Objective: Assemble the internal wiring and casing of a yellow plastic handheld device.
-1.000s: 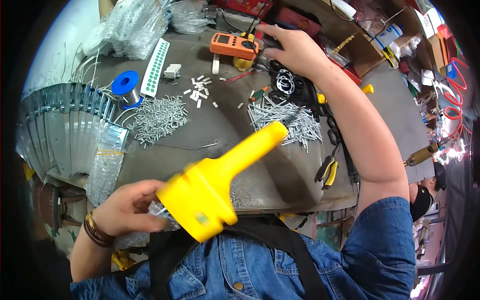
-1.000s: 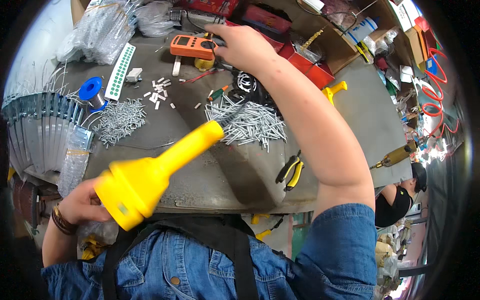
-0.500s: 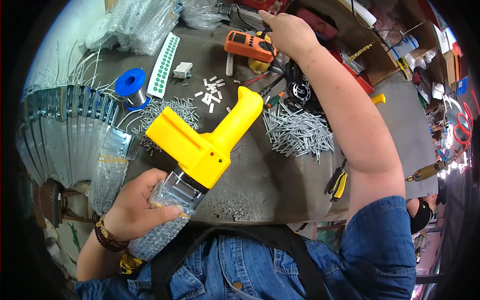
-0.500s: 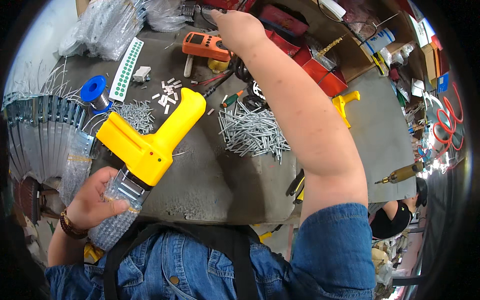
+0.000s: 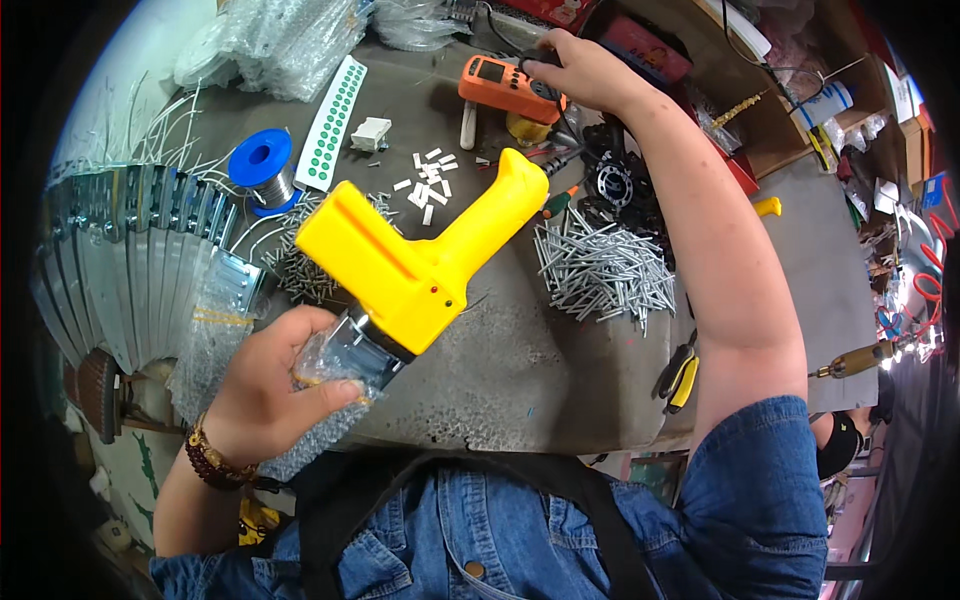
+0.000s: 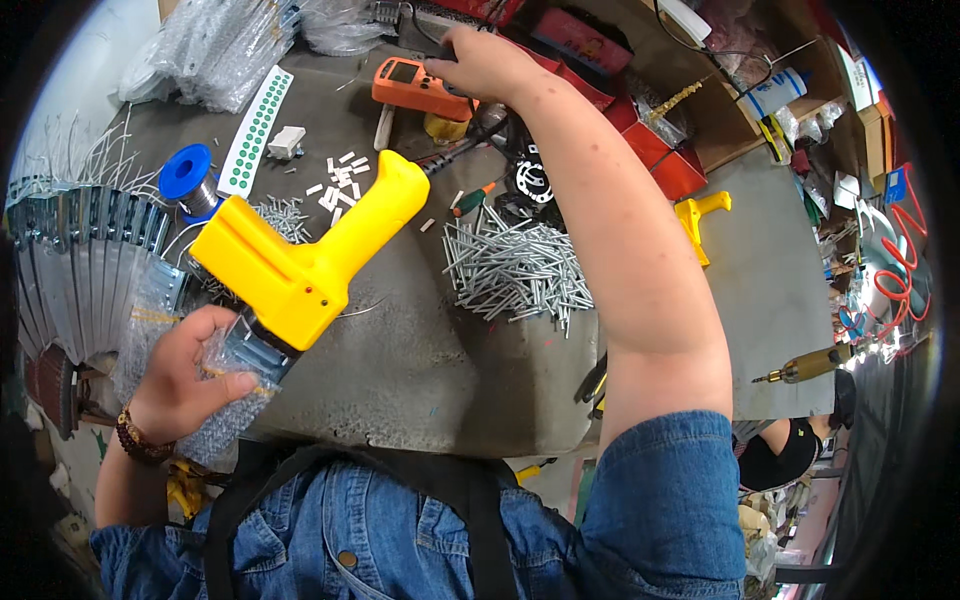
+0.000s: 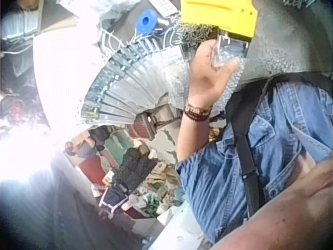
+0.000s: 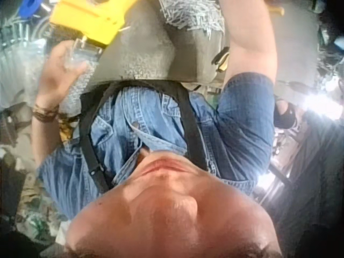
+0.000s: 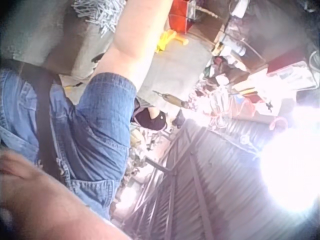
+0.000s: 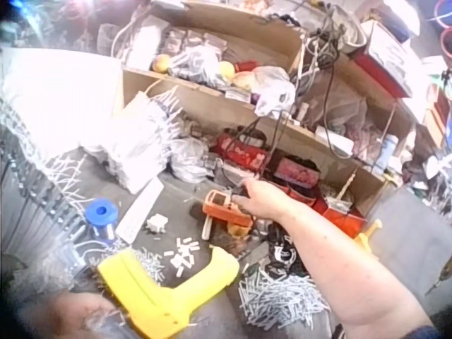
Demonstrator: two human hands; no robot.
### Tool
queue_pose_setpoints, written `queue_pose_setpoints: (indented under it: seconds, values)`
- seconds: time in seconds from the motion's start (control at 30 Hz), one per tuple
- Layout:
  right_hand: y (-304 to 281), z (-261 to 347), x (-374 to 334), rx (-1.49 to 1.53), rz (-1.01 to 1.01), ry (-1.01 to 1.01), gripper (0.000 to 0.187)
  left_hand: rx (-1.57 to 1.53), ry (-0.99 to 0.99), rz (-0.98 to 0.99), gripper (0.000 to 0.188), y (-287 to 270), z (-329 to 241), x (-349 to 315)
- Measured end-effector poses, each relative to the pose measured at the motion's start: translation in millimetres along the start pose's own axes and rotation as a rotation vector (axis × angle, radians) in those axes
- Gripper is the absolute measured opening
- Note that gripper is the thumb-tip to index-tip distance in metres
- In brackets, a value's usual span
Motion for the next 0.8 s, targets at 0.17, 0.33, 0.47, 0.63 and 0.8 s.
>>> queue_pose_setpoints:
  seconds: [0.17,0.33,0.47,0.63,0.8]
  values:
    - [7,-23,-4,-0.018,0.048,0.079,0.043,0.044,-0.076,-0.081,0.038,-1,1,21]
    - [12,-27,8,0.033,0.116,0.071,0.035,0.456,0.047,-0.152,0.042,-10,-1,25]
    - [19,-30,20,-0.09,0.052,-0.046,0.033,0.923,0.359,-0.305,0.038,-14,-22,3]
    - [10,-31,12,-0.155,-0.038,-0.098,0.035,1.161,0.228,-0.483,0.037,-36,-8,-42]
    - [8,-25,13,-0.222,-0.071,-0.145,0.035,1.261,0.201,-0.506,0.039,-41,6,-48]
Point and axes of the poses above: each hand's wrist, its own x-axis towards the middle knuckle, its own y-axis out of the palm, z = x × y, the point moved 6 cm from there along x, towards the middle knuckle, and after that the axes turned 8 degrees about y, right-handed, at the moved point
